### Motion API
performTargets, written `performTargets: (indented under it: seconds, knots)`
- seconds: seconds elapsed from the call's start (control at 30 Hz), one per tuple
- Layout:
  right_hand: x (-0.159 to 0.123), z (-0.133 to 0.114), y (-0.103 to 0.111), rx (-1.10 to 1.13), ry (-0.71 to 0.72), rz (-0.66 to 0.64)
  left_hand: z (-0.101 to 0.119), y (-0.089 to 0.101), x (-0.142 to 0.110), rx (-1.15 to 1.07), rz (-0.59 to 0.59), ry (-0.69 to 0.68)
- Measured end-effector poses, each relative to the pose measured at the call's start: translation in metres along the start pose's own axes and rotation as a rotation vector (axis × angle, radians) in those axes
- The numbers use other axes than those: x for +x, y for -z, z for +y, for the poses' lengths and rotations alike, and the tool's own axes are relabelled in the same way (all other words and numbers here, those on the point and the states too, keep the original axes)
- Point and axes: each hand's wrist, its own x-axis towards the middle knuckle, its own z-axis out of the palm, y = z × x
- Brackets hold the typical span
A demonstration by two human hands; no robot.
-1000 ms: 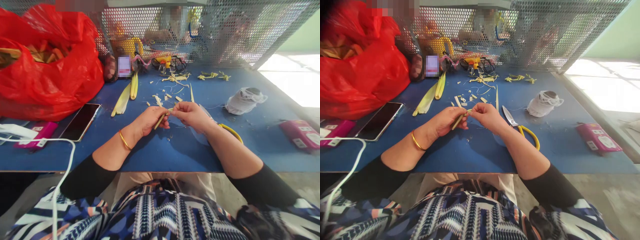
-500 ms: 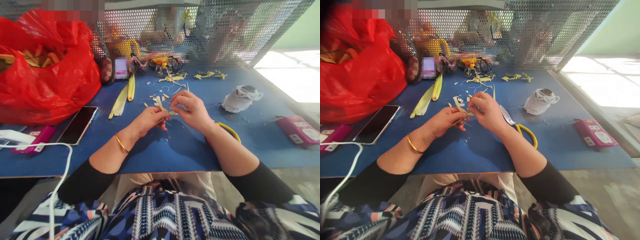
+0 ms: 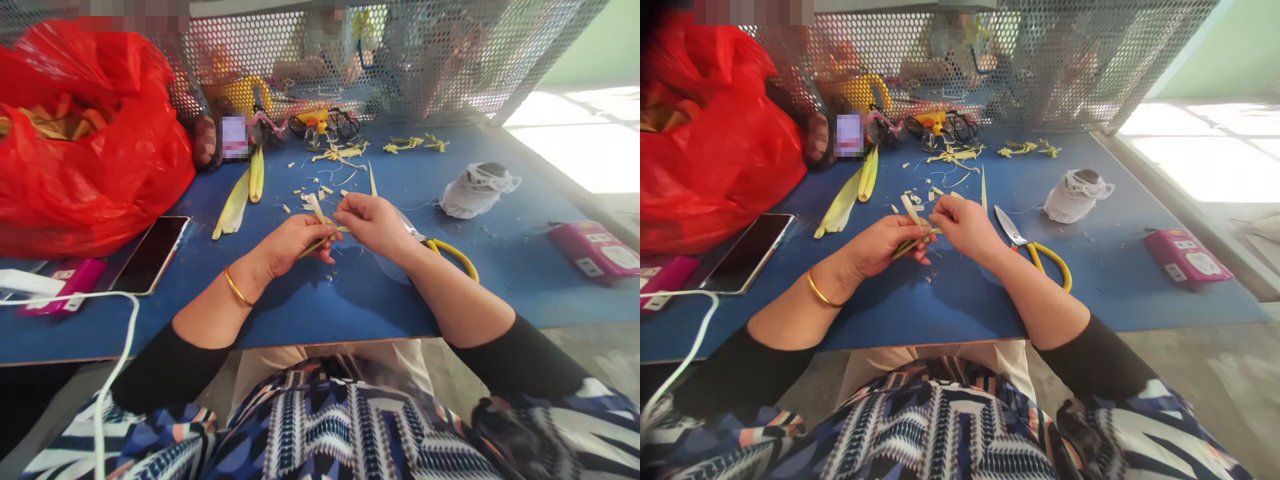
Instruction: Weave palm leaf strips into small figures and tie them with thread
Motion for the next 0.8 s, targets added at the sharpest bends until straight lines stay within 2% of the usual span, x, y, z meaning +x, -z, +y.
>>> performTargets:
  seconds: [0.27,0.33,0.47,0.53,0.67,0.8]
  knots:
    - [0.0014,0.0012,0.0017,0.023,-0.051,-0.021,-0.0024,-0.0028,0.0001,0.108,0.040,-0.039]
    - [0.0007,0.0016,0.0012,0.007,-0.001,0.016,-0.0014,-0.0039,-0.0002,0.088,0.068,-0.028]
    - [-0.0026,0.0014,0.0007,-0.067,0.240,0.166,0.0020,-0.0040,-0.0003,-0.043,0.135,0.014]
    - [-0.0039,0.0012,0.0012,-0.094,0.333,0.196,0.0032,-0.0027,-0.0003,-0.123,0.133,0.053]
    - [-0.0035,0.0028,0.0026,-0.137,0.331,0.219,0.0031,-0.0002,-0.0003,-0.229,0.087,0.124]
    - [-0.0027,0.0023,0.0036,-0.103,0.298,0.241,0.0019,-0.0014,-0.0003,-0.232,0.102,0.128]
